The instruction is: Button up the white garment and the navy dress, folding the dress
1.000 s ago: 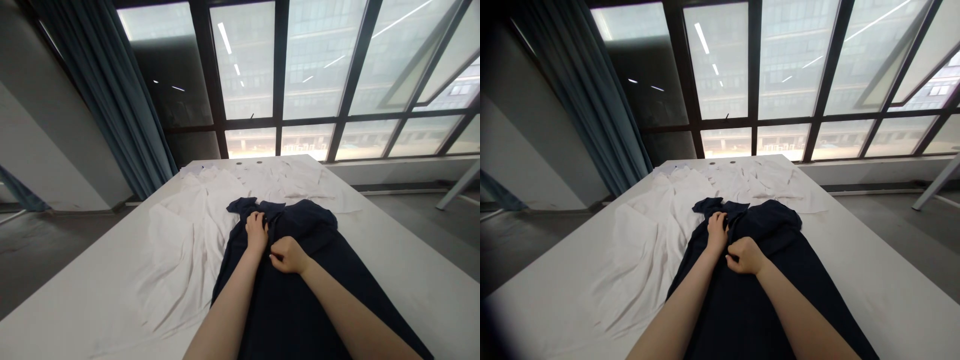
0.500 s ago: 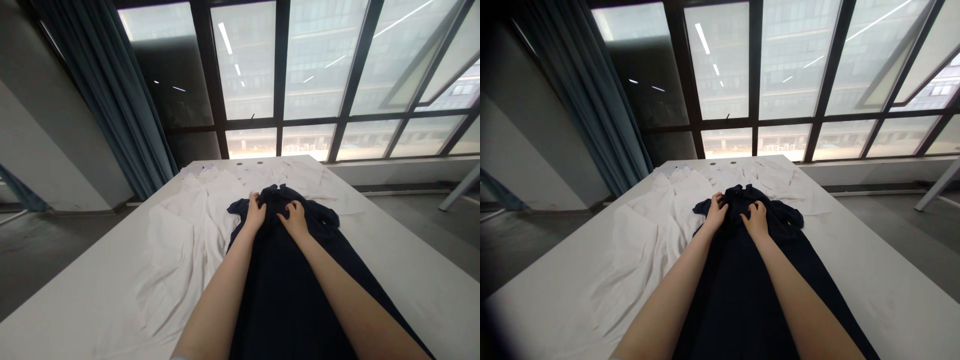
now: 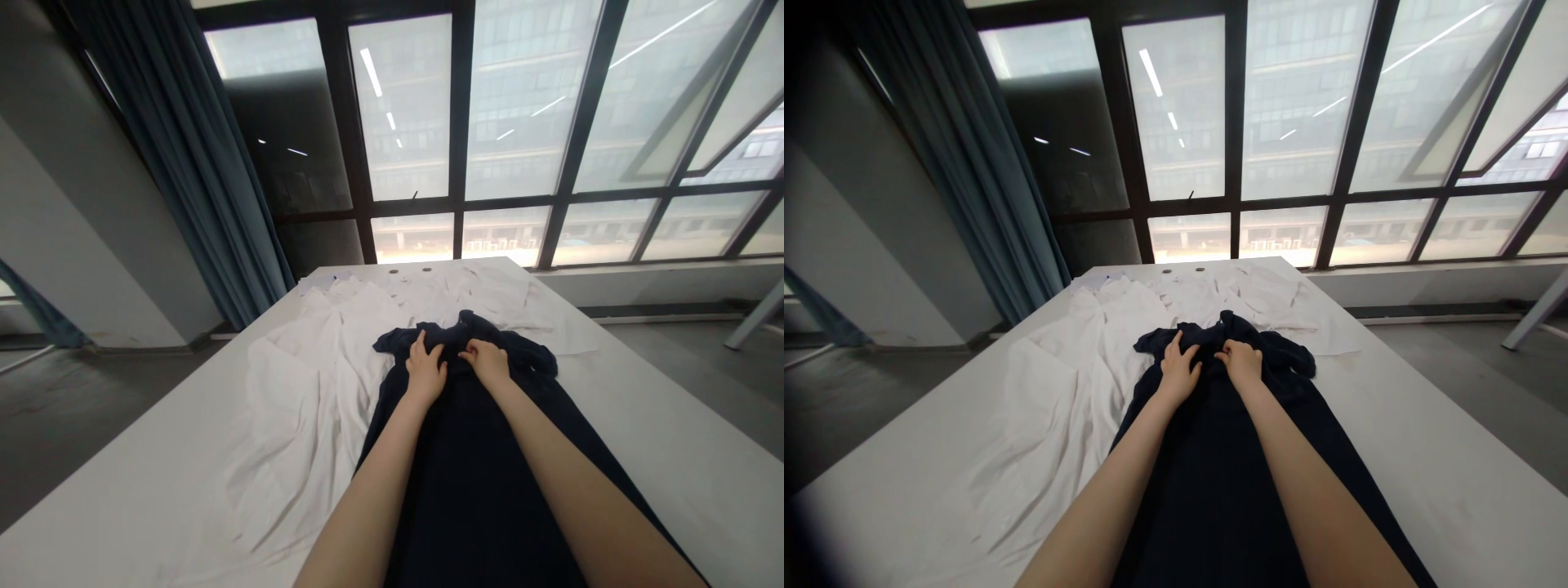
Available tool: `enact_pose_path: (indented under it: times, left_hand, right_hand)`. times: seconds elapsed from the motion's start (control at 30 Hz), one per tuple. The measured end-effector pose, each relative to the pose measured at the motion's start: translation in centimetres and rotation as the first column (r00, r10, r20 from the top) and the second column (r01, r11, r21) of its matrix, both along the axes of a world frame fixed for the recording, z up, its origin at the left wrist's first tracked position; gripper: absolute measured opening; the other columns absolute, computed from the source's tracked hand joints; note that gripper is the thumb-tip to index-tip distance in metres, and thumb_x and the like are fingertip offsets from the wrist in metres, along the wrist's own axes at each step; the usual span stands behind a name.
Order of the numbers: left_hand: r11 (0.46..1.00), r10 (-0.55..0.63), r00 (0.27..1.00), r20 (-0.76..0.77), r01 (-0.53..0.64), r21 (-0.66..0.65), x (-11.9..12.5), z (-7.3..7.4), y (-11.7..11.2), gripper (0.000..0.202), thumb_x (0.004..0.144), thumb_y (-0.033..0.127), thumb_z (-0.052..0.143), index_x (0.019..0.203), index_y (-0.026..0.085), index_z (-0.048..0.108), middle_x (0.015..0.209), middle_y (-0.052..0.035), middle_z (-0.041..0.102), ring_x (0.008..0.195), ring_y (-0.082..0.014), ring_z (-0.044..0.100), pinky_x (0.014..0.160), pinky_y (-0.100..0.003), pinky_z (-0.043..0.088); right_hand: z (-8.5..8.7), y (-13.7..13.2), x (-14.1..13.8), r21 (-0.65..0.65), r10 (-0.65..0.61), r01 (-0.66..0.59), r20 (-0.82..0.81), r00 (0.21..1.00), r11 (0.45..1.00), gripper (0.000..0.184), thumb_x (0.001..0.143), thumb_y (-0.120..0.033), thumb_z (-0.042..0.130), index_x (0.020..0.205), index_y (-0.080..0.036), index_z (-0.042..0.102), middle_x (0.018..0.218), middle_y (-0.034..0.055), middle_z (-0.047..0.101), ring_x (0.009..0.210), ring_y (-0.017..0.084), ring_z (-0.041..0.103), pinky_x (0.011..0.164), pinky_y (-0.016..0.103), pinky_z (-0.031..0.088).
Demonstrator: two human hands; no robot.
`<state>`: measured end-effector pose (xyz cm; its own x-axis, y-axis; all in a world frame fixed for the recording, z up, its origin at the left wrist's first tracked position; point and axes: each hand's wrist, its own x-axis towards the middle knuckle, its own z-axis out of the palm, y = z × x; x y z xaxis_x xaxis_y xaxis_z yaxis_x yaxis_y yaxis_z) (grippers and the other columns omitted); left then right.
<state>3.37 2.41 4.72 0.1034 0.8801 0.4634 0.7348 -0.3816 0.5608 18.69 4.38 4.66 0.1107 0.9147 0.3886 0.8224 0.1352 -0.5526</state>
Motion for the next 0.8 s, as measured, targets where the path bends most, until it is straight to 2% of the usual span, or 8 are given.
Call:
enact_pose_path:
  times: [0.17,0.23,0.33,0.4,0.47,0.57,0.67,0.8]
  left_hand:
    - [0.991,0.125,0.991,0.055,-0.127,0.03,0.2,1.8,-0.5,0.06,0.07,0.019,0.052,0.125,0.025,0.031,0.119,-0.0126,0.035,0.109,-0.0288,0.034,0.084,-0.045,0.034]
    - [0.986,0.134,0.983,0.123,-0.145,0.085,0.3,2.7,-1.1,0.054,0.07,0.018,0.052,0.122,0.025,0.037,0.115,-0.0113,0.038,0.105,-0.0264,0.037,0.084,-0.043,0.034]
    - [0.987,0.055,0.976,0.21,-0.086,0.139,0.8,3.6,-2.8,0.027,0.072,0.019,0.05,0.098,0.022,0.055,0.1,-0.0077,0.047,0.097,-0.0219,0.044,0.084,-0.039,0.035]
    - [0.995,-0.051,0.962,0.268,0.026,0.097,1.4,3.5,-4.3,0.014,0.073,0.023,0.05,0.083,0.019,0.058,0.085,-0.0049,0.052,0.084,-0.0182,0.049,0.079,-0.035,0.039]
    - [0.994,-0.108,0.93,0.353,0.108,0.02,2.2,2.7,-5.8,0.017,0.072,0.027,0.053,0.085,0.018,0.058,0.08,-0.0038,0.054,0.074,-0.0154,0.052,0.072,-0.031,0.043]
    - [0.988,-0.118,0.891,0.439,0.149,-0.038,3.2,1.5,-7.5,0.026,0.068,0.029,0.058,0.092,0.019,0.058,0.085,-0.0046,0.056,0.072,-0.0144,0.052,0.067,-0.029,0.044]
    - [0.973,-0.198,0.888,0.416,0.231,-0.029,3.5,0.9,-8.5,0.012,0.072,0.024,0.053,0.077,0.019,0.062,0.077,-0.0029,0.057,0.071,-0.0138,0.053,0.068,-0.028,0.044]
    - [0.975,-0.184,0.895,0.406,0.22,-0.043,3.3,0.6,-9.2,0.013,0.071,0.014,0.05,0.078,0.018,0.061,0.08,-0.0028,0.056,0.073,-0.0131,0.052,0.067,-0.027,0.044]
  right_hand:
    - [0.7,-2.5,1.5,0.047,0.113,-0.103,-0.392,0.913,0.994,0.02,0.062,-0.033,0.059,0.077,-0.022,0.064,0.051,-0.0038,0.054,0.05,0.013,0.047,0.054,0.025,0.034]
    - [1.3,-3.9,1.7,0.028,0.152,-0.159,-0.485,0.861,0.987,0.02,0.062,-0.032,0.058,0.075,-0.02,0.066,0.053,-0.0027,0.056,0.05,0.013,0.047,0.053,0.025,0.035]
    - [2.1,-6.3,1.7,0.032,0.176,-0.194,-0.579,0.796,0.98,0.016,0.061,-0.031,0.057,0.068,-0.019,0.065,0.056,-0.002,0.058,0.053,0.013,0.048,0.053,0.025,0.036]
    - [2.3,-8.0,1.4,0.044,0.189,-0.211,-0.645,0.74,0.977,0.014,0.062,-0.031,0.056,0.067,-0.02,0.063,0.059,-0.0019,0.057,0.056,0.014,0.049,0.054,0.024,0.036]
    - [2.1,-9.6,1.0,0.039,0.199,-0.243,-0.706,0.68,0.969,0.013,0.064,-0.032,0.054,0.065,-0.02,0.06,0.058,-0.0024,0.056,0.055,0.013,0.048,0.052,0.023,0.035]
    - [1.1,-11.4,0.5,0.031,0.186,-0.254,-0.768,0.613,0.967,0.012,0.067,-0.03,0.052,0.063,-0.02,0.055,0.053,-0.0049,0.05,0.047,0.01,0.042,0.046,0.021,0.031]
    - [0.2,-12.2,0.0,0.024,0.151,-0.23,-0.82,0.553,0.973,0.012,0.067,-0.029,0.054,0.06,-0.02,0.05,0.047,-0.0074,0.043,0.041,0.008,0.036,0.042,0.02,0.028]
    - [-0.4,-12.4,-0.6,0.01,0.112,-0.213,-0.874,0.472,0.977,0.021,0.055,-0.03,0.068,0.062,-0.019,0.051,0.045,-0.0085,0.044,0.041,0.007,0.039,0.043,0.02,0.03]
